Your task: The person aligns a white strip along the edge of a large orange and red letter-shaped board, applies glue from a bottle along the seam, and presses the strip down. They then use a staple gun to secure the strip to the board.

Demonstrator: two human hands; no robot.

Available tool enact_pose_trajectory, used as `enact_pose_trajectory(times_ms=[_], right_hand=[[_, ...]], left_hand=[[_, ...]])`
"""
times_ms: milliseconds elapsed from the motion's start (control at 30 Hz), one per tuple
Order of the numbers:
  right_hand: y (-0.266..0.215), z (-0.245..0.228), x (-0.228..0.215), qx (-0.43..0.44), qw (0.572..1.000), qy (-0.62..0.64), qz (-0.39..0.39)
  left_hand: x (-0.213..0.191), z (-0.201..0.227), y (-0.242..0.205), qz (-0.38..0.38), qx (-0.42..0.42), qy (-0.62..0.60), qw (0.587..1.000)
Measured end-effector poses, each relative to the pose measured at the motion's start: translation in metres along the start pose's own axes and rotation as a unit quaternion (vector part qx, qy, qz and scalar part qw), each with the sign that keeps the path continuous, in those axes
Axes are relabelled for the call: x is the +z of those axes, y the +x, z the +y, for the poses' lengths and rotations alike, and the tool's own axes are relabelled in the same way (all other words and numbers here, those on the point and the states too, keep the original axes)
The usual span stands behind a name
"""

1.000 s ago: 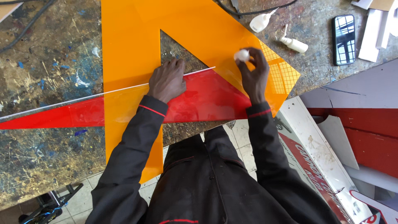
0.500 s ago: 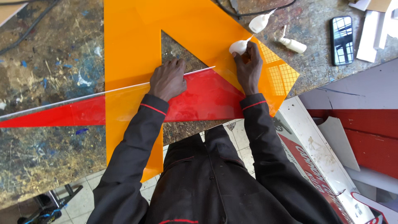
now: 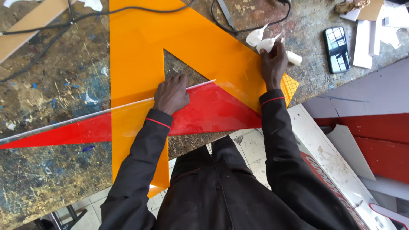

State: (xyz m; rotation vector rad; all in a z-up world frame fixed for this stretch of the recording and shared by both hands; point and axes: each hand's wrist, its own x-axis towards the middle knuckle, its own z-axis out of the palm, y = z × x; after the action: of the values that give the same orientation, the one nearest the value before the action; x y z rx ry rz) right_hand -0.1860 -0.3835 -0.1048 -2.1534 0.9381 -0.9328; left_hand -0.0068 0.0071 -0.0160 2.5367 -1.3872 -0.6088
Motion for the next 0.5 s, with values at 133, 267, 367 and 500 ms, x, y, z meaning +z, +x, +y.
enact_pose_trajectory(times_ms=[133,267,367,500], right_hand=[[-0.001,0.002,-0.006,0.0,1.0,0.006,-0.017],[-0.028,-0.021,-0.011,-0.024,0.997,0.029,0.071],[-0.058,-0.054,-0.002,-0.008,0.993,0.06,0.104],[-0.114,-0.111,0.009,-0.009,0.993,0.12,0.016]], left_hand=[[0.003,-0.001,0.0,0.002,-0.001,0.001,1.0],[0.011,-0.006,0.003,0.007,0.001,0.001,1.0],[0.002,-0.005,0.005,0.008,0.003,0.003,1.0],[0.009,-0.007,0.002,0.005,0.014,0.016,1.0]])
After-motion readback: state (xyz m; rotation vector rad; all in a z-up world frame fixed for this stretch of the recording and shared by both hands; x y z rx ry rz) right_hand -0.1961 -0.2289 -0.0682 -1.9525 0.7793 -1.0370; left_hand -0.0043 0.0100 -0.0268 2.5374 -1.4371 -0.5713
